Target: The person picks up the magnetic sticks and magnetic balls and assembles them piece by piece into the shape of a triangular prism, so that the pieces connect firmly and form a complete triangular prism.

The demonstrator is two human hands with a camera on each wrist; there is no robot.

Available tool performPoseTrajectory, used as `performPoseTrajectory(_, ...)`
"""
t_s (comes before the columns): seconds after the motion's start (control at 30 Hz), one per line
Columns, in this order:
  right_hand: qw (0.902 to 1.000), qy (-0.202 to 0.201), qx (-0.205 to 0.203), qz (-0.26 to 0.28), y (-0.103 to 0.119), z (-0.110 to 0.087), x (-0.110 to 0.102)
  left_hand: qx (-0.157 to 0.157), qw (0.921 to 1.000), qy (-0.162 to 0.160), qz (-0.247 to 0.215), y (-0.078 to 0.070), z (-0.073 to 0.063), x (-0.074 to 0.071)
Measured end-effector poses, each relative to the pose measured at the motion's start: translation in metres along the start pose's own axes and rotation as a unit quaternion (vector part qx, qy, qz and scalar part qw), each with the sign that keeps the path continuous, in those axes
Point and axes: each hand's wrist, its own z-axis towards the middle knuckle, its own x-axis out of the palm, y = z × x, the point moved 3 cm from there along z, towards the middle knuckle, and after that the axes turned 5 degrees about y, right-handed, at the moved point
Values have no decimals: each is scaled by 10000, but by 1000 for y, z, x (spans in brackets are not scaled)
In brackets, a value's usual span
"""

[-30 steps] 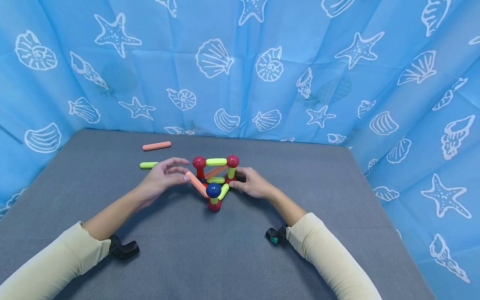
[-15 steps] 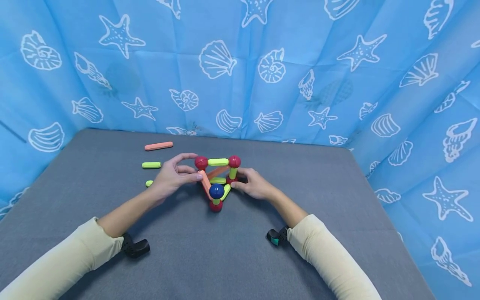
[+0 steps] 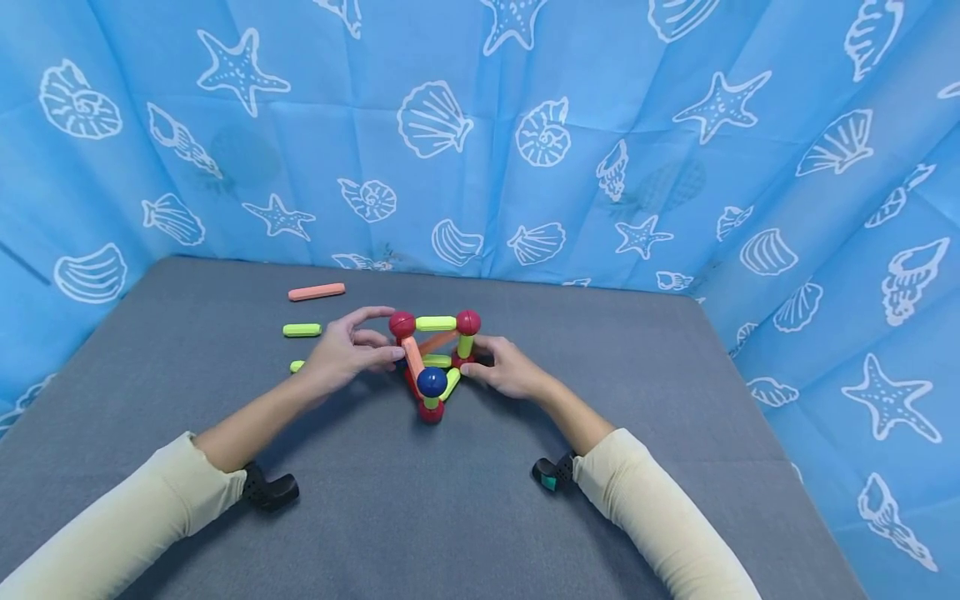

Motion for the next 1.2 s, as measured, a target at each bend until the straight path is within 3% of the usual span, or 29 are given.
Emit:
performPoseTrajectory(0.1,10000,15,43,32,0,0,0,303,9978,159,574,3,-8,-17)
performPoseTrajectory(0.2,10000,-2,60,6,-1,0,0,581,9885,240,1378,8,-18,-39)
performPoseTrajectory(0.33,10000,-17,17,-62,-1,0,0,552,9742,372,2158,21,-29,-70)
performPoseTrajectory(0.53,9999,-45,110,-108,-2,1,0,469,9624,647,2597,36,-40,-99)
performPoseTrajectory(0.77,9999,-56,86,-114,-1,0,1,431,9543,703,2873,42,-45,-105)
performPoseTrajectory(0.87,9999,-54,18,-100,0,0,1,453,9586,651,2734,40,-43,-101)
performPoseTrajectory(0.93,10000,-42,-24,-87,-1,0,1,436,9681,622,2389,39,-42,-97)
performPoseTrajectory(1.07,10000,-44,-14,-30,-3,0,1,293,9919,671,1040,35,-40,-86)
performPoseTrajectory(1.2,10000,-76,28,-58,-2,1,1,187,9983,556,-52,29,-37,-71)
